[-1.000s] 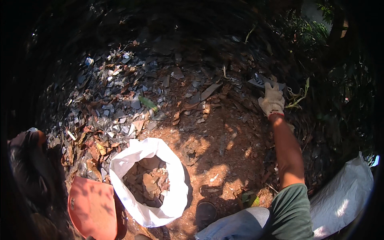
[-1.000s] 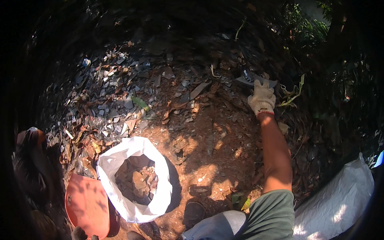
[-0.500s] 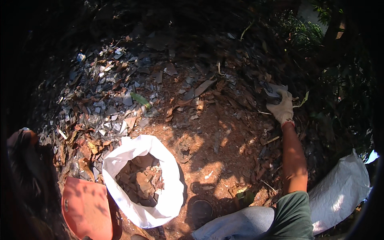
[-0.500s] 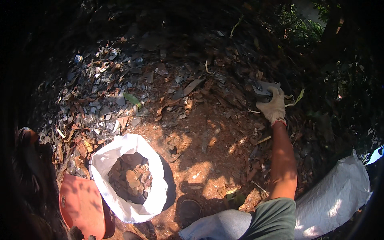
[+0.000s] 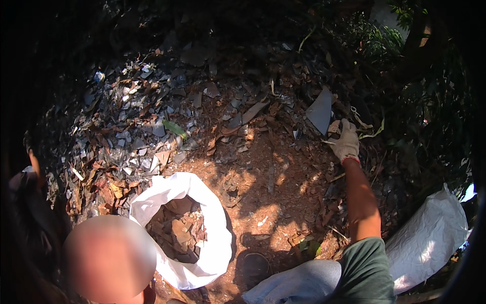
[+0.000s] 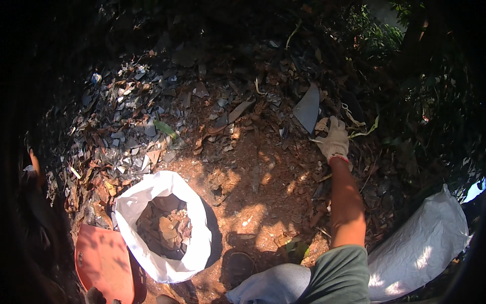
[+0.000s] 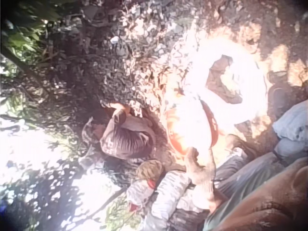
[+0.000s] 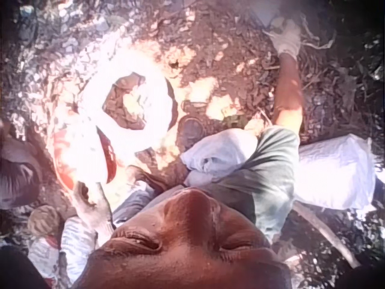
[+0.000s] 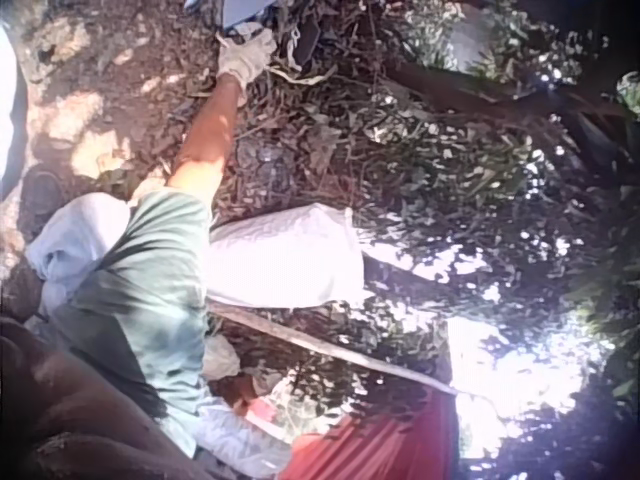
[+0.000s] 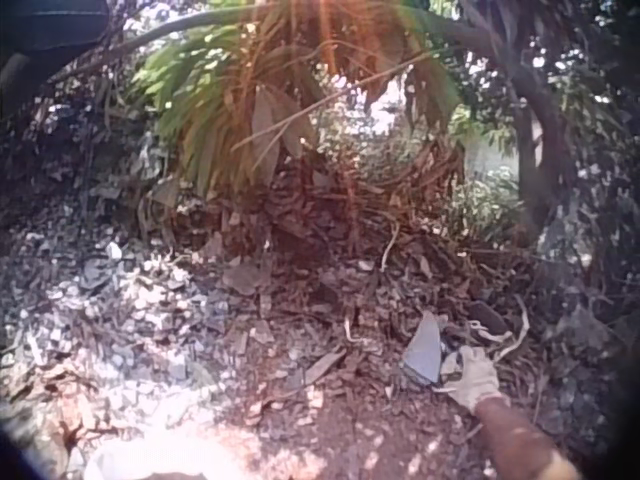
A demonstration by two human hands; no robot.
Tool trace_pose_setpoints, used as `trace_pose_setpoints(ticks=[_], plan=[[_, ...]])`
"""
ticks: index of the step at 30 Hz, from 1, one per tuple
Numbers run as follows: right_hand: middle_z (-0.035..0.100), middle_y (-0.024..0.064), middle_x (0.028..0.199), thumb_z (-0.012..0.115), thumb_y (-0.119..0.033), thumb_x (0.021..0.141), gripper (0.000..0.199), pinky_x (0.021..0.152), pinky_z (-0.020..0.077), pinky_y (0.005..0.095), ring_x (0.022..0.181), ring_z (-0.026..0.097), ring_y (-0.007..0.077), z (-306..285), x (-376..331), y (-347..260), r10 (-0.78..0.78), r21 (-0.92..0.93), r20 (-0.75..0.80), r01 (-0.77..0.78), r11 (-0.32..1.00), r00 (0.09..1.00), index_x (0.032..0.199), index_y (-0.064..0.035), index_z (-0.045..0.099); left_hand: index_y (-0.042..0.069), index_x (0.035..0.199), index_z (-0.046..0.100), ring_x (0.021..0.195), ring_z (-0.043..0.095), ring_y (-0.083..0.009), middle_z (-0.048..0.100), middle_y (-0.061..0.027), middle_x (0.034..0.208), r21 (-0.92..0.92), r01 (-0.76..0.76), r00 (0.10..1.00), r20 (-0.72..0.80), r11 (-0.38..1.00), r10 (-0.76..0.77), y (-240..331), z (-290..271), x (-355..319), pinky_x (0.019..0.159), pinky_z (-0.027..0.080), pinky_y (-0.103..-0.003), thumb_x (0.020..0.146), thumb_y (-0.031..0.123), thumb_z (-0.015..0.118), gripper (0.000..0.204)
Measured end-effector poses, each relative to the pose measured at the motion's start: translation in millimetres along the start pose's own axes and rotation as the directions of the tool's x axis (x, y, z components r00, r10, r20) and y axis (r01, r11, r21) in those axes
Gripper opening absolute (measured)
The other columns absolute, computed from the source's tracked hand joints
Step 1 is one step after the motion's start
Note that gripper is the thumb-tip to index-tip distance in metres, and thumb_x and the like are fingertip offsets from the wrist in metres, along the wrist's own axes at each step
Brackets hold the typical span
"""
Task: The person sits on the ground and uses gloved hands to pick up debris and place it into a white bag. A second person is visible nearby also collecting debris.
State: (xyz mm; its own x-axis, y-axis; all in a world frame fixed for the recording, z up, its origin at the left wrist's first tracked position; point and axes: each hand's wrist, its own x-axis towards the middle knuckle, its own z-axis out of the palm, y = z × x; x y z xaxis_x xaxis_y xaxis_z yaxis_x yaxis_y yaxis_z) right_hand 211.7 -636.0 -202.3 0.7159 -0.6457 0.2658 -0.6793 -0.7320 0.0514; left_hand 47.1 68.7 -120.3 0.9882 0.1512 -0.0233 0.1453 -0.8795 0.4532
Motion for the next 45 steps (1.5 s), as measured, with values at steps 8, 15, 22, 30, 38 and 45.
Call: trace_pose_setpoints(ticks=[8,15,22,30,38,45], plan=[[0.057,0.0206,0.134,0.083,-0.028,0.076,0.076,0.101,0.0535,0.0497,0.122,0.061,0.043,-17.6,2.5,-11.2,-0.053,-0.074,0.055,0.057,0.996,0.997,0.141,-0.0072,0.05,-0.001,0.134,0.06,0.103,0.068,-0.0276,0.068,-0.0178,0.118,0.032,0.017,1.0,0.018,0.999,-0.017,4.4,-1.4,-1.3,0.09,0.055,-0.038,0.086,0.014,0.084,0.055],[0.074,0.0226,0.11,0.075,-0.026,0.073,0.058,0.094,0.0553,0.0438,0.101,0.07,0.0408,-34.8,1.0,11.3,0.104,0.31,-0.118,-0.063,0.949,0.988,0.121,0.0047,0.068,-0.001,0.132,0.061,0.101,0.067,-0.0268,0.069,-0.017,0.113,0.066,0.0,1.0,0.031,0.998,-0.002,3.0,-1.3,-3.0,0.09,0.055,-0.038,0.085,0.013,0.084,0.054],[0.07,0.008,0.09,0.075,-0.012,0.081,0.02,0.067,0.0541,0.0343,0.077,0.067,0.0191,-46.7,-6.6,42.7,0.264,0.895,0.43,-0.446,0.003,0.864,0.096,-0.0004,0.071,0.0,0.128,0.064,0.095,0.066,-0.0258,0.067,-0.015,0.106,0.074,-0.097,0.995,-0.022,0.993,0.098,12.6,-3.4,-2.7,0.087,0.056,-0.037,0.085,0.016,0.084,0.05],[0.074,0.0158,0.105,0.06,-0.01,0.092,0.023,0.088,0.0614,0.0438,0.09,0.074,0.0318,-47.2,-59.1,43.1,-0.099,0.743,0.439,-0.423,-0.519,0.893,0.11,0.001,0.066,-0.001,0.128,0.064,0.096,0.068,-0.0276,0.07,-0.0163,0.11,0.157,-0.112,0.99,0.105,0.981,0.096,21.5,15.1,20.2,0.085,0.056,-0.038,0.087,0.027,0.084,0.054],[0.071,0.0054,0.089,0.063,-0.013,0.096,0.011,0.066,0.0561,0.0283,0.071,0.067,0.015,-43.2,-130.0,-93.2,-0.637,0.505,0.607,-0.85,-0.152,0.475,0.095,-0.0033,0.068,-0.004,0.149,0.035,0.103,0.069,-0.0248,0.067,-0.0184,0.116,-0.368,0.172,0.97,0.226,0.914,-0.092,7.1,137.7,30.3,0.084,0.056,-0.04,0.083,0.017,0.083,0.084],[0.072,0.0045,0.09,0.066,-0.018,0.097,0.015,0.061,0.0598,0.0318,0.069,0.069,0.0175,-45.7,-207.1,-208.1,-0.676,0.289,0.737,-0.906,0.308,0.005,0.106,-0.0081,0.071,0.001,0.112,0.065,0.089,0.073,-0.0319,0.072,-0.0164,0.096,-0.336,0.207,0.877,0.481,0.919,-0.022,42.6,147.3,46.6,0.078,0.057,-0.043,0.084,0.044,0.081,0.054]])
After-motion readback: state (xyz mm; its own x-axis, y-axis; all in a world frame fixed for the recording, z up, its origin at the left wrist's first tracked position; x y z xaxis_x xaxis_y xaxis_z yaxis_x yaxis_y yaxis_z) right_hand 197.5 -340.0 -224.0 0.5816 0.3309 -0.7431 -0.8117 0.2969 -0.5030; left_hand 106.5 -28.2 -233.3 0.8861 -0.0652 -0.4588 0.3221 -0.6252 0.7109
